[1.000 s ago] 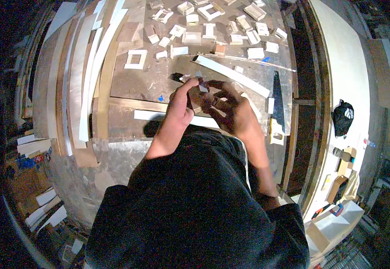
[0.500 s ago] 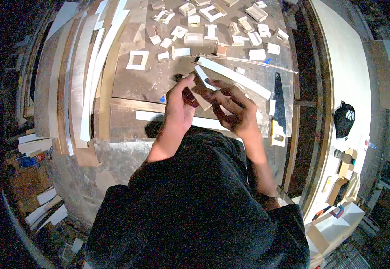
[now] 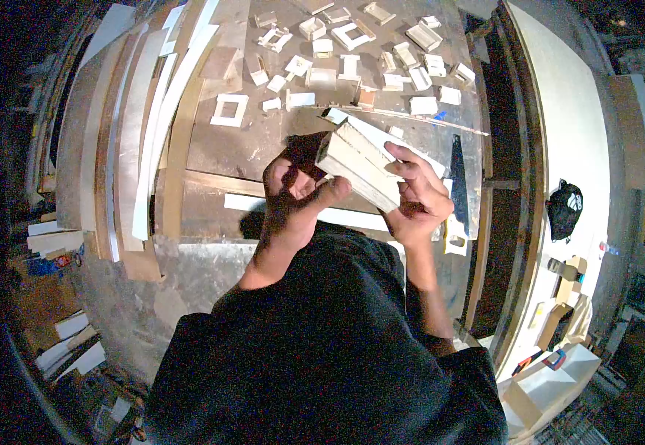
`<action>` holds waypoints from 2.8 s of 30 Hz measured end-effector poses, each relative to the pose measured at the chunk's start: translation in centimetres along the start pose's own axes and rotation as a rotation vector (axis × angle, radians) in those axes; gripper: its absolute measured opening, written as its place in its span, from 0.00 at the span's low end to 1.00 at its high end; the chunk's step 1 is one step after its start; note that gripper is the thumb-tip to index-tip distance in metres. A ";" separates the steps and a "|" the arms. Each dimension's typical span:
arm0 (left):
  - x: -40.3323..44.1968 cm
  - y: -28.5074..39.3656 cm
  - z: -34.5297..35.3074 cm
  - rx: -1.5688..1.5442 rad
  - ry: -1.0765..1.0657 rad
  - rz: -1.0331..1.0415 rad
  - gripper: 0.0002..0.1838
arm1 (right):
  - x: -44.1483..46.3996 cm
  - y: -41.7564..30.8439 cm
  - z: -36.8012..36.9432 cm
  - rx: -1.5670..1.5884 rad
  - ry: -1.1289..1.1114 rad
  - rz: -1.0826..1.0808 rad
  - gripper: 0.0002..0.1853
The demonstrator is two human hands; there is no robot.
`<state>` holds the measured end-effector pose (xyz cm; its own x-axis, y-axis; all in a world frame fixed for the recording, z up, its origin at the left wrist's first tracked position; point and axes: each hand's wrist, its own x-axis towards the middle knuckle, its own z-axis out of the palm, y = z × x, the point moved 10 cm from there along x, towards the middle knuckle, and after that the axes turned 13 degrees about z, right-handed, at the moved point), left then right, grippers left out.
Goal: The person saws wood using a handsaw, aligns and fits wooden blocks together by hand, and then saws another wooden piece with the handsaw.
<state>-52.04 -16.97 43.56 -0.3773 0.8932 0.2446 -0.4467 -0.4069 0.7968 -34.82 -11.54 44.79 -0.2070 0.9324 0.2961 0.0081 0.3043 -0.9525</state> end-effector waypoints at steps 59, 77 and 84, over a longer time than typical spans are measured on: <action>0.6 4.7 1.4 0.193 -0.208 0.142 0.38 | 2.2 -4.1 0.7 -0.059 -0.401 0.252 0.15; -1.0 0.9 2.4 0.196 -0.261 -0.032 0.30 | 0.5 -2.2 -1.2 -0.027 -0.379 0.280 0.19; -3.0 -2.0 4.1 0.078 -0.283 -0.368 0.33 | 1.6 -2.2 -4.9 0.115 -0.212 0.242 0.19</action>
<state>-46.69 -18.02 43.50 0.0353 0.9969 0.0708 -0.4431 -0.0479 0.8952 -30.39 -9.79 47.71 -0.4119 0.9098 0.0510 -0.0260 0.0442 -0.9987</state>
